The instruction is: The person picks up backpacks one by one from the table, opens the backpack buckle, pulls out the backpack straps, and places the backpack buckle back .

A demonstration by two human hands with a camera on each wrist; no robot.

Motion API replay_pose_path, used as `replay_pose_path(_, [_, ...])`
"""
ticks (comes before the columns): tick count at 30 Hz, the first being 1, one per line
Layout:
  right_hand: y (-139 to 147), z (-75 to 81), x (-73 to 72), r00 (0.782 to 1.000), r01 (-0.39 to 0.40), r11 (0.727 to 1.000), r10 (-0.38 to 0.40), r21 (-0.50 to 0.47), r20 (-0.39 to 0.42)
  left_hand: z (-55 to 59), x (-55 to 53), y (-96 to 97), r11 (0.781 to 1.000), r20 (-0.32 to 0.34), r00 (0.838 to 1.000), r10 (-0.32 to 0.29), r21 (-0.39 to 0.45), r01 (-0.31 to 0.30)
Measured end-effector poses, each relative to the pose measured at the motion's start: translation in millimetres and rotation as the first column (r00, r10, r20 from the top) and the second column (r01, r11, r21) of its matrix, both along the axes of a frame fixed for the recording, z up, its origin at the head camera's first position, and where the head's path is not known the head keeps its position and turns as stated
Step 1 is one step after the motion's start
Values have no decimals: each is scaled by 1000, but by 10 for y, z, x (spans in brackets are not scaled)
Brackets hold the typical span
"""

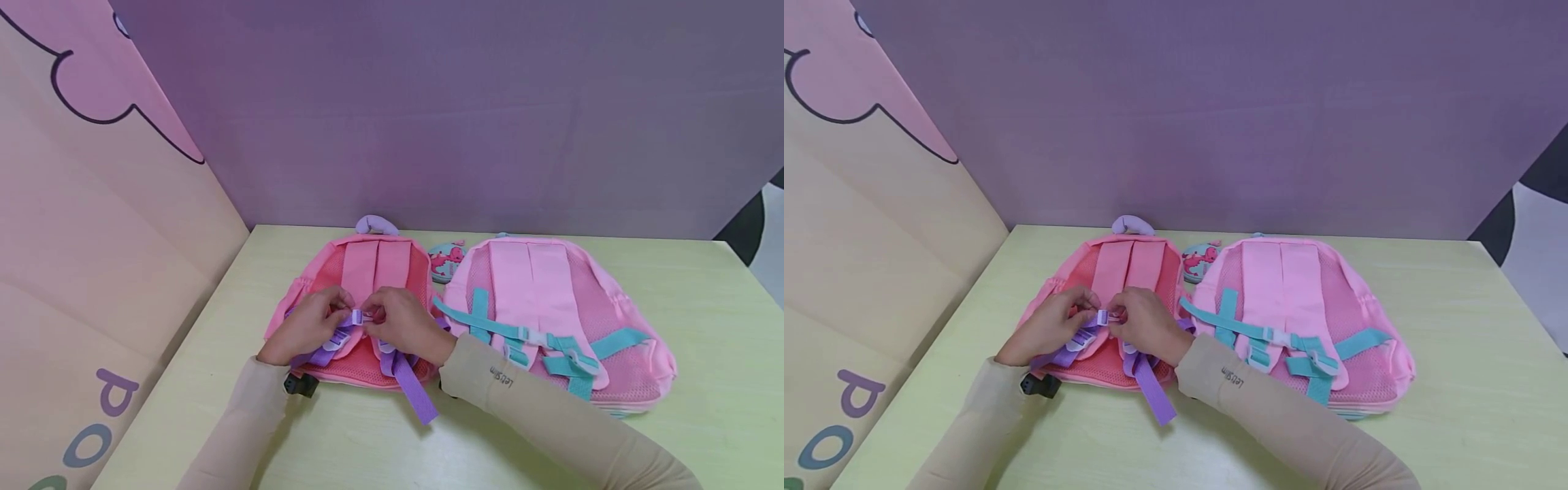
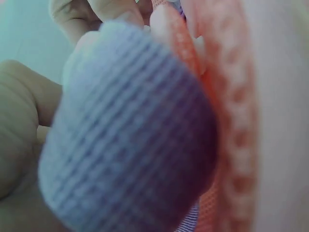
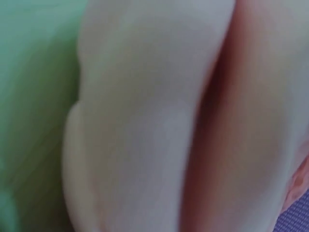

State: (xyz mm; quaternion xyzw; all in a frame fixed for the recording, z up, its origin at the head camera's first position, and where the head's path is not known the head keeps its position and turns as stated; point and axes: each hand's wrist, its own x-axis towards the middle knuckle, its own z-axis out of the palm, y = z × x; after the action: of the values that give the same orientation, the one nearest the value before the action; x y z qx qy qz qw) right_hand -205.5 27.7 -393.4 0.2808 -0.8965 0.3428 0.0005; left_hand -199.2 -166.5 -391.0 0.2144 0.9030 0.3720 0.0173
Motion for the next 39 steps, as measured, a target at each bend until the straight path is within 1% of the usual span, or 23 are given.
replay_pose_path(5, [-4,6,2,1000,2,1000,-2,4,-15,9,9,19,1000,-15,1000,-3,-1,3])
replay_pose_path(9, [-7,21,14,1000,-6,1000,6,-12,-23,13,10,28,1000,-18,1000,-4,3,4])
replay_pose_path(15, [-10,47,38,1000,0,999,1,-43,24,19,-4,22,1000,-15,1000,-10,23,11])
replay_pose_path(17, [-7,51,38,1000,0,999,2,-52,27,24,-7,19,1000,-8,1000,-5,26,5])
replay_pose_path(21, [-2,47,29,1000,1,998,-1,-63,-2,32,-12,14,1000,-4,1000,-3,23,3])
replay_pose_path(26, [-3,34,14,999,-10,997,7,-75,-42,33,-7,-4,1000,-20,1000,-13,28,14])
replay_pose_path(30, [-1,29,5,998,-19,997,15,-74,-54,44,13,-25,999,-39,998,-41,13,41])
replay_pose_path(34, [8,29,1,999,-19,997,16,-79,-39,68,35,-22,998,-41,997,-64,-9,63])
replay_pose_path(39, [20,46,5,1000,-16,995,15,-94,-13,82,47,-8,998,-69,996,-50,-39,47])
